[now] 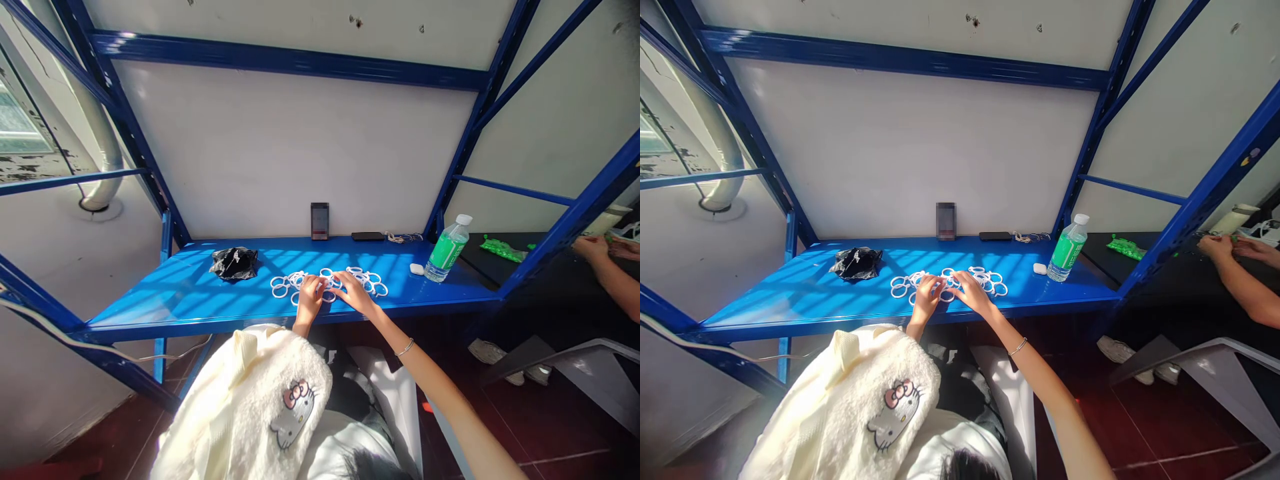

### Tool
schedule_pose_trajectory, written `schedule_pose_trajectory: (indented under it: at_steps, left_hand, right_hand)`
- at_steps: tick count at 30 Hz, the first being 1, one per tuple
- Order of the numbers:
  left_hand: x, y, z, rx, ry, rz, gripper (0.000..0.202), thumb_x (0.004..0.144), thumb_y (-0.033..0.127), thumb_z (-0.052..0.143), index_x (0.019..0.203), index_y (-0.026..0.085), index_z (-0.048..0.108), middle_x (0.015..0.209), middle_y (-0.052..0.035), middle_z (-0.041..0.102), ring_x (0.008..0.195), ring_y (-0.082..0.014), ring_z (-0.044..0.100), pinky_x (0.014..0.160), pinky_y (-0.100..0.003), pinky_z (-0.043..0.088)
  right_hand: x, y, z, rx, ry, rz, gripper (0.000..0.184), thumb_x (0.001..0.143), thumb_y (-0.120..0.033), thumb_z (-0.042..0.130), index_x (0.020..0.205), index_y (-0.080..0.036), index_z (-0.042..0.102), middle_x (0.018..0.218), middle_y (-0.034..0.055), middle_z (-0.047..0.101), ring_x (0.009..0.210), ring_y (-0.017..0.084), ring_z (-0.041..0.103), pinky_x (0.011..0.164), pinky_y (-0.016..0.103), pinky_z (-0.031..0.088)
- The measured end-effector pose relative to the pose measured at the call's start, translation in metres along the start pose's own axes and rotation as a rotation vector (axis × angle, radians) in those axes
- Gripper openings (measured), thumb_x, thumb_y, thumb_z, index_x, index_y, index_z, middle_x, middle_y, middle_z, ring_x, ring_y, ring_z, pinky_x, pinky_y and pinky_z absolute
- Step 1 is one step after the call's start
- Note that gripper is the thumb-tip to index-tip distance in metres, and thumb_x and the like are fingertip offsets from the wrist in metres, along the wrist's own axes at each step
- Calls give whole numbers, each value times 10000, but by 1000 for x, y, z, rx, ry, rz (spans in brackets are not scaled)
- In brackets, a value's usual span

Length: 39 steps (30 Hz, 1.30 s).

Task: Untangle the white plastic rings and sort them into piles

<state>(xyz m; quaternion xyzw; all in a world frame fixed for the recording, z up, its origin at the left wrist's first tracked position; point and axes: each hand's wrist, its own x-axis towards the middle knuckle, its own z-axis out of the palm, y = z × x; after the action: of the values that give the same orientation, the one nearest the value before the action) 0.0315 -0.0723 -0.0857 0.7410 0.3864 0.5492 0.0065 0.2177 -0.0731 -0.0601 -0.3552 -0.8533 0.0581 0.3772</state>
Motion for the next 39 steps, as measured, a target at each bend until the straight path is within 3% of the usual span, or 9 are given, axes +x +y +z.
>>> schedule_pose_trajectory:
  at_steps: [21, 26, 29, 34, 39]
  left_hand:
    - [1, 4, -2, -23, 10, 0, 155, 892, 148, 540, 761, 220, 585, 781, -49, 658, 823, -232, 622, 761, -393, 540]
    - [1, 8, -3, -10, 39, 11, 92, 943, 217, 555, 877, 218, 618, 864, -54, 692, 871, -240, 624, 814, -416, 535]
    - [1, 10, -4, 10, 76, 24, 65, 953, 231, 568, 979, 221, 627, 934, -56, 704, 918, -244, 621, 836, -415, 527]
    - [0, 8, -2, 36, 58, 79, 101, 955, 247, 563, 886, 218, 631, 932, -46, 680, 919, -224, 607, 835, -404, 518]
    - [-1, 5, -1, 54, 63, 84, 103, 951, 240, 551, 884, 232, 629, 921, -37, 666, 916, -219, 606, 831, -411, 519]
  right_hand:
    - [-3, -2, 1, 6, 12, -31, 305, 988, -377, 586, 1254, -227, 593, 1114, 120, 672, 1055, 299, 649, 926, 473, 562]
    - [-2, 5, 4, -54, 40, -30, 356, 990, -387, 583, 1302, -217, 576, 1139, 122, 669, 1072, 297, 642, 936, 473, 558]
    - [-2, 11, 9, -146, 63, 0, 393, 1001, -370, 562, 1361, -213, 545, 1203, 129, 666, 1141, 310, 626, 1033, 524, 501]
    - [-4, 14, 14, -259, 55, 38, 395, 999, -374, 563, 1354, -201, 566, 1281, 139, 657, 1198, 318, 600, 1081, 532, 455]
    - [-2, 11, 5, -367, 55, 237, 300, 1017, -294, 498, 1270, -200, 631, 1277, 122, 670, 1226, 317, 567, 1054, 492, 441]
